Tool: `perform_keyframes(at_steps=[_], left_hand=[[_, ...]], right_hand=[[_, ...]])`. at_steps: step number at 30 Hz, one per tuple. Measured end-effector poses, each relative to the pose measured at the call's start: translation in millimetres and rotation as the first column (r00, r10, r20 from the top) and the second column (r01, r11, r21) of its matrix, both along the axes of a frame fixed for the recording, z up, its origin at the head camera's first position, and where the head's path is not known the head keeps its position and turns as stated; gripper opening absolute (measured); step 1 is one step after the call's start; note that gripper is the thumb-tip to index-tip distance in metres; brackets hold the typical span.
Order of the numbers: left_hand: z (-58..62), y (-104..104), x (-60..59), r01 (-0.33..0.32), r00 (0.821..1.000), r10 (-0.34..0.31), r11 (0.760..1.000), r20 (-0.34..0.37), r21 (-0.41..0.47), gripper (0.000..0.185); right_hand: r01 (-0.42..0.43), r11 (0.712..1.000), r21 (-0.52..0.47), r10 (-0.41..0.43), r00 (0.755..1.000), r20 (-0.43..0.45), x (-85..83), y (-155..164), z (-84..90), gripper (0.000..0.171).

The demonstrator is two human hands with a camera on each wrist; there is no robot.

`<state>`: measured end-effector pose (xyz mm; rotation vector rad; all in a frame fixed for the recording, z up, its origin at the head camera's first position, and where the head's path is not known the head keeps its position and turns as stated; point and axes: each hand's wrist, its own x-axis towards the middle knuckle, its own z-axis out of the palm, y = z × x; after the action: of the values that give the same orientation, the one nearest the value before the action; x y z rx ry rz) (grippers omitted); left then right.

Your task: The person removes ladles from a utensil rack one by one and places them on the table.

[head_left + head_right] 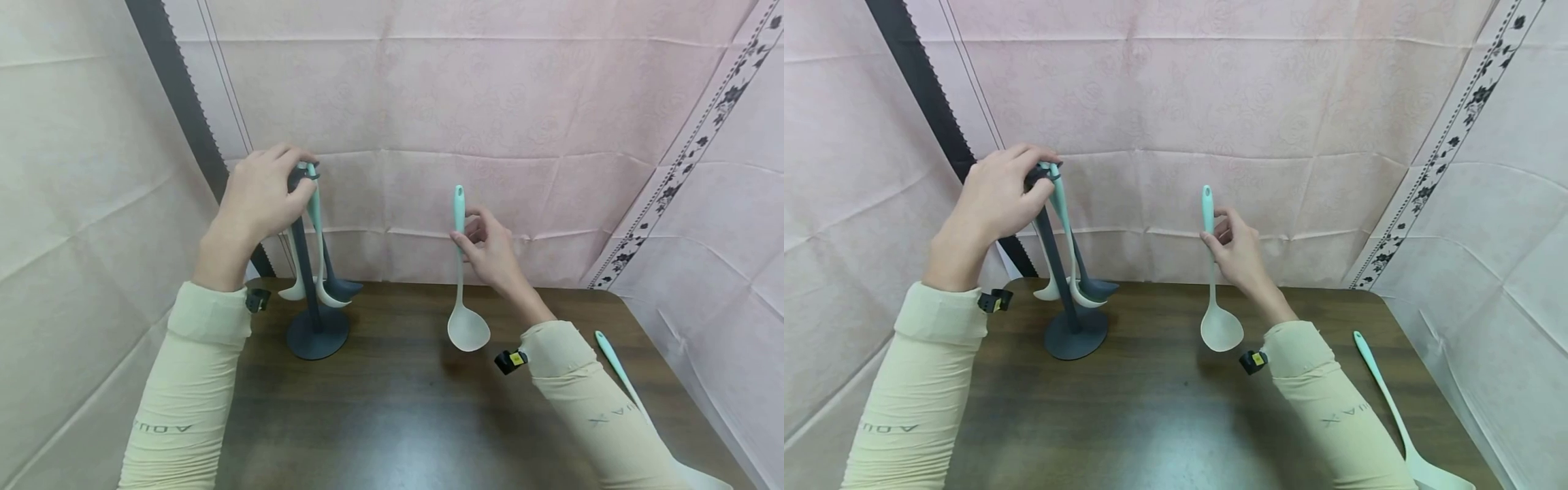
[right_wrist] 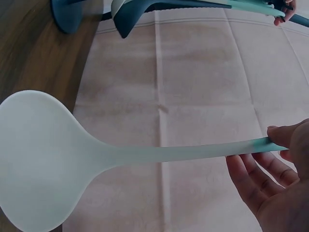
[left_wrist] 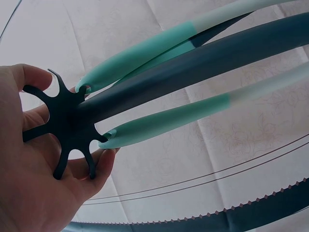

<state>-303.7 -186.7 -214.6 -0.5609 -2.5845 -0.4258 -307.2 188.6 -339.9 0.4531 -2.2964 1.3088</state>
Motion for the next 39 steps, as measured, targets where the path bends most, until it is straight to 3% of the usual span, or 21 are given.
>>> perform_keyframes(at_steps=[23,39], left_hand=[[-1.0,2,-0.3,0.0,1.0,0.001,1.0,-0.008,0.013,0.051],[-1.1,1,0.1,-0.012,1.0,0.012,1.0,-0.012,0.009,0.052]], right_hand=[[0.056,0.996,0.069,-0.058,0.998,0.029,0.8,42,-12.4,0.041],[0.119,0.988,0.096,-0.125,0.991,0.053,11.3,75,-20.7,0.038]])
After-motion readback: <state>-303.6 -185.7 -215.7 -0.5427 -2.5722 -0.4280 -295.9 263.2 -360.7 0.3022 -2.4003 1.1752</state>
